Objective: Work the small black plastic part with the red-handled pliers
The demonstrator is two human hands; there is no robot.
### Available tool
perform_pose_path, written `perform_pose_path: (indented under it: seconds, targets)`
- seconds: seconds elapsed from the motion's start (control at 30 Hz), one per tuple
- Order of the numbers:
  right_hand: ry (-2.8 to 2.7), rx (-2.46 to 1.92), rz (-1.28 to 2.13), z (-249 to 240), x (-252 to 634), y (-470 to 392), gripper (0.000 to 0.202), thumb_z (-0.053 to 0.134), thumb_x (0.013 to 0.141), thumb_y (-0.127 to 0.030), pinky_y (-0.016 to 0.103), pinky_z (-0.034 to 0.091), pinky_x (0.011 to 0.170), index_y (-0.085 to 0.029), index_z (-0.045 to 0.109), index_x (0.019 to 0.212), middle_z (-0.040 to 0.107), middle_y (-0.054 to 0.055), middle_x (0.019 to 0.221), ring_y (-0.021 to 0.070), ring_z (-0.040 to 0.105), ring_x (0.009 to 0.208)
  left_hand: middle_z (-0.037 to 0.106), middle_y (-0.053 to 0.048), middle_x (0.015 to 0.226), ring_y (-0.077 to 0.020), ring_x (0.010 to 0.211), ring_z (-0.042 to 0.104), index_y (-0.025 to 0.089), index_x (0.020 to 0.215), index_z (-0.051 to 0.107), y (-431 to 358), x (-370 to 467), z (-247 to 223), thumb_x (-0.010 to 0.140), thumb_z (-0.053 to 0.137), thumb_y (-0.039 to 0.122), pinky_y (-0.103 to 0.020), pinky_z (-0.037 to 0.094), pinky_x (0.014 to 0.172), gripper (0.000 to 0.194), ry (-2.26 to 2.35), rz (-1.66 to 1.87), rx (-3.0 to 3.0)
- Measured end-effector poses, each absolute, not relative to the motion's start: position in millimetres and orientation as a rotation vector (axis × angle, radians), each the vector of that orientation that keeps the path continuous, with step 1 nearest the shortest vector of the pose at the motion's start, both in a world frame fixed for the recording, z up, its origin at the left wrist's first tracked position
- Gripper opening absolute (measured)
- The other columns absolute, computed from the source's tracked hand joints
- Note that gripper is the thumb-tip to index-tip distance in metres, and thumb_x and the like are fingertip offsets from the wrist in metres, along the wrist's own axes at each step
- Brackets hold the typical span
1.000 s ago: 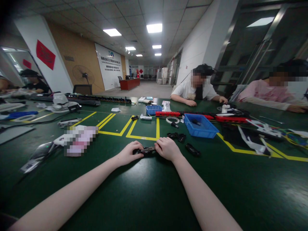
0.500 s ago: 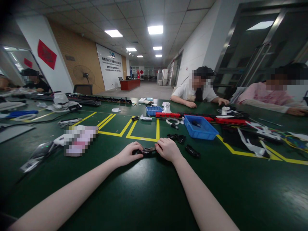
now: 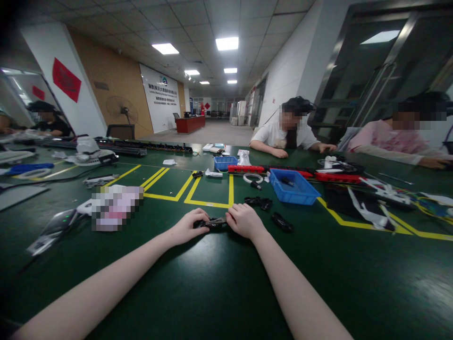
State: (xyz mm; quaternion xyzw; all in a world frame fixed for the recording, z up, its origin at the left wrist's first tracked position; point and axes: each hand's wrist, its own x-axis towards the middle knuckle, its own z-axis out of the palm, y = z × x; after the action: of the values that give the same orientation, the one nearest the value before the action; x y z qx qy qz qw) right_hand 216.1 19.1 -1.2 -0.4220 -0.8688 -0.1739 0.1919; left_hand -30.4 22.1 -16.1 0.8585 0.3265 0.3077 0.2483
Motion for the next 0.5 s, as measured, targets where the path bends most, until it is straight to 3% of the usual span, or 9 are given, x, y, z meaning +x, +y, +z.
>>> perform_pose_path:
  seconds: [0.5]
  targets:
    - [-2.436, -1.178, -0.516, 0.6, 219.7, 19.7, 0.03, 0.039, 0.094, -0.028, 0.03, 0.033, 0.069, -0.018, 0.059, 0.075, 0.059, 0.006, 0.075, 0.0161, 0.049, 0.071, 0.062, -0.005, 0.1, -0.0197, 0.096, 0.058, 0.019, 0.09, 0.066, 23.3, -32.9, -15.1, 0.083, 0.066, 0.028, -0.035, 0.045, 0.092, 0.011, 0.866, 0.815, 2.331]
